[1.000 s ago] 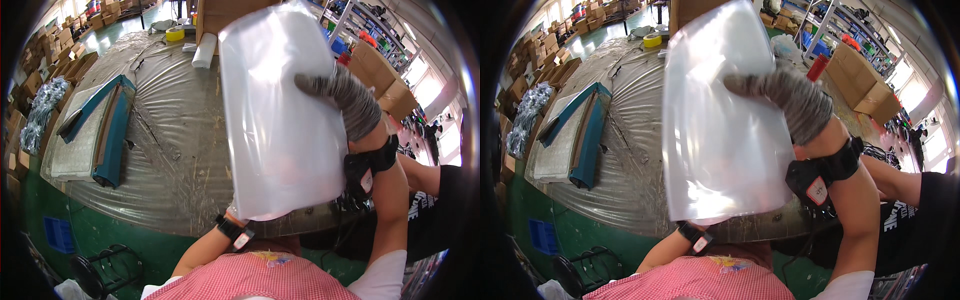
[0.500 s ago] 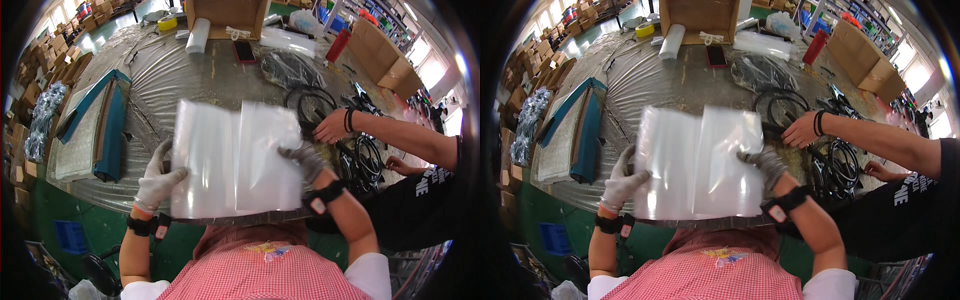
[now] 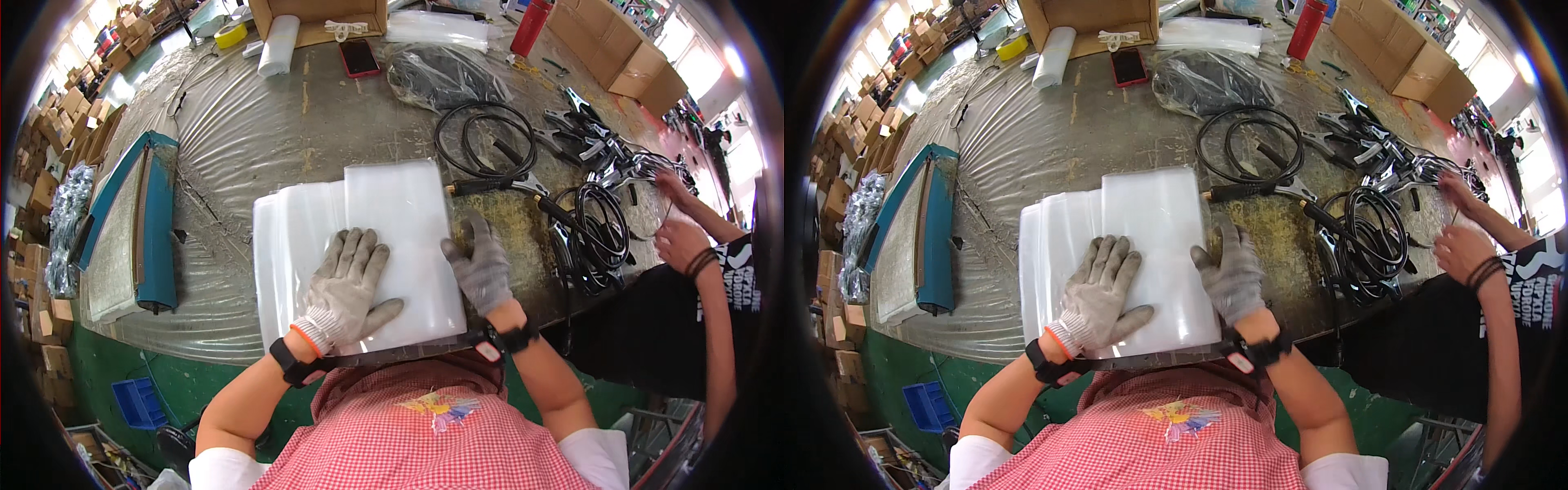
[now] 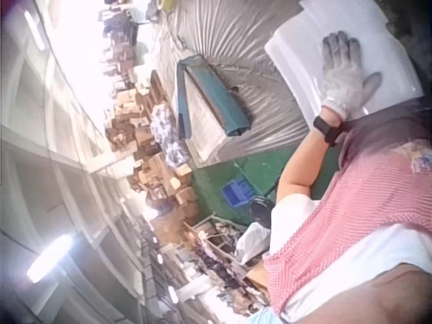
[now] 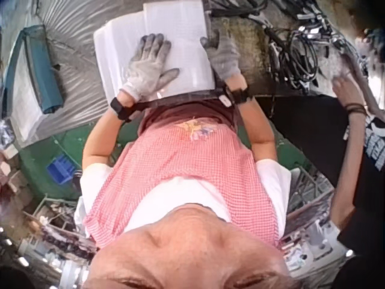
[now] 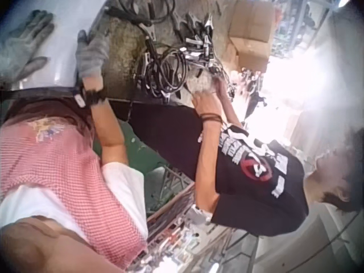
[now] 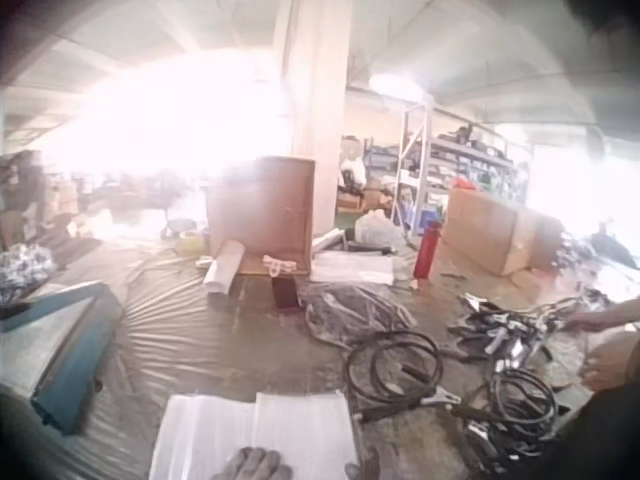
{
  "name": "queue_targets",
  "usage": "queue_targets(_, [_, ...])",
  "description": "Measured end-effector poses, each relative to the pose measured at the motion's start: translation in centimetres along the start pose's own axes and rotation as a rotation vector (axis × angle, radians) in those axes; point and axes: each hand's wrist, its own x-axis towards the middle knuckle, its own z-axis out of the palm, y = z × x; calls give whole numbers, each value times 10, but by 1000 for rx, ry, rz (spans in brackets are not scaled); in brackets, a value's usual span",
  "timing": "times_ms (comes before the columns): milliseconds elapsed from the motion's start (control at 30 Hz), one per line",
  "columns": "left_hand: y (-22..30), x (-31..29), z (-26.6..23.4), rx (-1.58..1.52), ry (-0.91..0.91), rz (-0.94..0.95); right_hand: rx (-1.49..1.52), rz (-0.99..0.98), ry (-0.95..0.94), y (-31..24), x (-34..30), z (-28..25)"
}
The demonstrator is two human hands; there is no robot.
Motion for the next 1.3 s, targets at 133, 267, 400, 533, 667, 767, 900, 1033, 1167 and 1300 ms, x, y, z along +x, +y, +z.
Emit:
queue_targets(133, [5, -2, -4, 16, -50, 3, -457, -528, -88, 12, -52, -17])
queue_targets(267, [15, 0, -9, 14, -65, 47, -541, -543, -232, 10, -81, 15])
queue_targets(400, [8, -4, -11, 122, -131, 60, -373, -559, -339, -14, -66, 22])
queue_targets(533, [32, -16, -30, -8, -259, -12, -316, -473, -288, -12, -59, 28])
queue_targets(667, [55, -25, 2, 65, -10, -173, -35, -521, -293, -19, -60, 24])
queue_targets(767, [47, -32, 28, 76, 162, -253, 864, -45, -544, -29, -64, 6])
queue_targets(900, [33, -53, 45, -598, 410, -522, 227, -311, -127, -7, -68, -5])
queue_targets(1033, [48, -43, 26, -1127, 783, -951, -512, -486, -156, 1, -80, 9])
queue_targets(1167, [49, -43, 18, -1153, 786, -881, -441, -497, -385, -36, -75, 26])
queue_targets(1300, [37, -59, 2, -1529, 968, -1270, -507, -517, -238, -17, -65, 36])
